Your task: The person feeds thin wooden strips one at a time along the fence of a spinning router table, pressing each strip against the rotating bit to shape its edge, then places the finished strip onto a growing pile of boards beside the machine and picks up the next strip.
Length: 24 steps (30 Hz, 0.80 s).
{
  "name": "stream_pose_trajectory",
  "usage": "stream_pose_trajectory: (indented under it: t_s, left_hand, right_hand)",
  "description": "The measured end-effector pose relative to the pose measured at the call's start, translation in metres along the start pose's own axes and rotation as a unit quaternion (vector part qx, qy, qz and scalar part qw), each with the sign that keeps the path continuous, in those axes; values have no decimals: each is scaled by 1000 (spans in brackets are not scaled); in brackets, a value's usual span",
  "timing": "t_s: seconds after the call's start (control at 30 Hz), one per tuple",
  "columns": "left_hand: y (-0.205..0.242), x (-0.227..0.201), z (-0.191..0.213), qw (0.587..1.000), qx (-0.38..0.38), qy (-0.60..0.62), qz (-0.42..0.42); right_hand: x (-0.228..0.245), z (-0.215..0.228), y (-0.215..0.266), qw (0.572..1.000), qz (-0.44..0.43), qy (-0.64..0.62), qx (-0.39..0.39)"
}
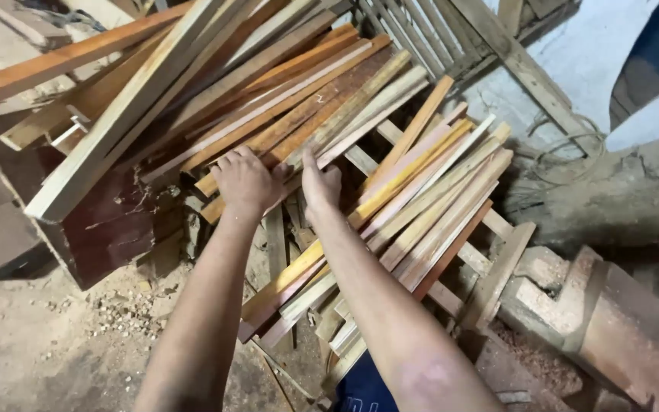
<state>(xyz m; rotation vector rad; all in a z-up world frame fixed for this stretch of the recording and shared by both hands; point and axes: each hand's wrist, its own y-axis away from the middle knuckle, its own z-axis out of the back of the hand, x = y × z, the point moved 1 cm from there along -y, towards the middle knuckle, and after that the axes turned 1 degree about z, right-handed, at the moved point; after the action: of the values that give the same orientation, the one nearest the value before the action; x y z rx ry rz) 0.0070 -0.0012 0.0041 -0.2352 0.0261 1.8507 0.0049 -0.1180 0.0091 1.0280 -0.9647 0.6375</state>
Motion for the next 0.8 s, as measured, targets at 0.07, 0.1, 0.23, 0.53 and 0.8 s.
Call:
stream_pose_trajectory:
  t_s: [0.07,0.1,0.23,0.53,0.8]
  left_hand:
    - [-1,1,2,999,32,11,-14]
    - [-1,2,3,998,60,23,-22]
    - [6,-13,20,977,169,126,-35]
    - [0,-39,-76,948,221,123,-193]
    - [29,-50,-13,920,294,181,-188]
  right_hand:
    - [1,0,-6,1000,-26,2,-12]
    - [2,0,-8,999,-48,8,-18]
    - [5,5,-25,997,-71,18,-17]
    - [8,47,-21,918,47,389,67]
    - [22,150,11,883,87,412,-207]
